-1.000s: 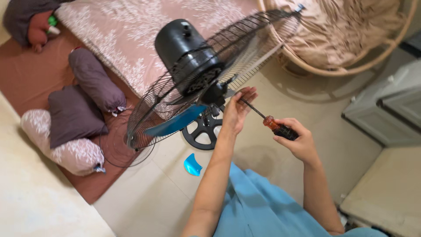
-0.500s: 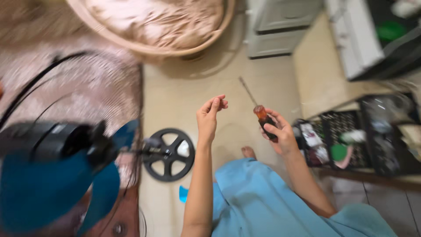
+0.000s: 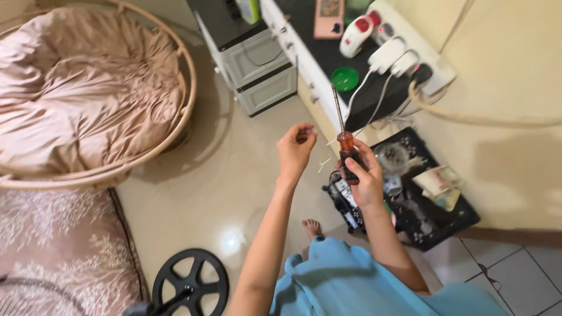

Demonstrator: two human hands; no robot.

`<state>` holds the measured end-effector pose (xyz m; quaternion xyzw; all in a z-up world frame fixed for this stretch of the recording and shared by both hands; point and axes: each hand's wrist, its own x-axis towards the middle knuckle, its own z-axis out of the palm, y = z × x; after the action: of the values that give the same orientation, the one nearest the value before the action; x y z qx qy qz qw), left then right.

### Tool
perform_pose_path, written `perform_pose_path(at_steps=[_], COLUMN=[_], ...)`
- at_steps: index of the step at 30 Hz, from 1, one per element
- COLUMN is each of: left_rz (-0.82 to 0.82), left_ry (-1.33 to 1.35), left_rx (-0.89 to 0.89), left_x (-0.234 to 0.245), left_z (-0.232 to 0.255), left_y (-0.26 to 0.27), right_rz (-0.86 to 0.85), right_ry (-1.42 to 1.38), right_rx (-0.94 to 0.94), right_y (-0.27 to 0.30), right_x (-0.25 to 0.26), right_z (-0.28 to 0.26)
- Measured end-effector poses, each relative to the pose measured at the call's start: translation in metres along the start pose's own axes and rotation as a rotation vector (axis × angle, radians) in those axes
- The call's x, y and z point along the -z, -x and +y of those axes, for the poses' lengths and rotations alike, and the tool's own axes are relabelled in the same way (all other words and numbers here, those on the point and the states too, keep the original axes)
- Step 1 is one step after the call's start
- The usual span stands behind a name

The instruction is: The person disassembles a standing electric fan using a screwdriver. They remove the front grill, unscrew and detach the fan blades, and place the parts on the floor.

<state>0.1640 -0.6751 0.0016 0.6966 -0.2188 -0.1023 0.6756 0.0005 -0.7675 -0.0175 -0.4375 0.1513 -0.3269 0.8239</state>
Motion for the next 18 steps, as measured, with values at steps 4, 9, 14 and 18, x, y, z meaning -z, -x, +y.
perform_pose_path(at_steps=[4,9,14,18], left_rz=[0.034,0.174,0.150,0.271], left_ry=[-0.247,-0.636,-0.701,-0.591], left_rx=[-0.146,-0.451,-0.426,-0.399], left_x=[-0.064,-0.110,-0.115,-0.089], left_z=[-0.011,-0.024,-0.026,-0.019], left_y=[-0.063,-0.104,-0.105,-0.093], right_rz=[0.082,0.120,0.128,0.063], right_ry=[0.004,0.004,0.040,0.048], right_rx=[0.029,0.049,0.051,0.027], right_y=[-0.028,-0.039,-0.044,-0.045], right_x=[0.020,0.039,0.046,0.036], right_z=[-0.021,-0.030,-0.032,-0.031])
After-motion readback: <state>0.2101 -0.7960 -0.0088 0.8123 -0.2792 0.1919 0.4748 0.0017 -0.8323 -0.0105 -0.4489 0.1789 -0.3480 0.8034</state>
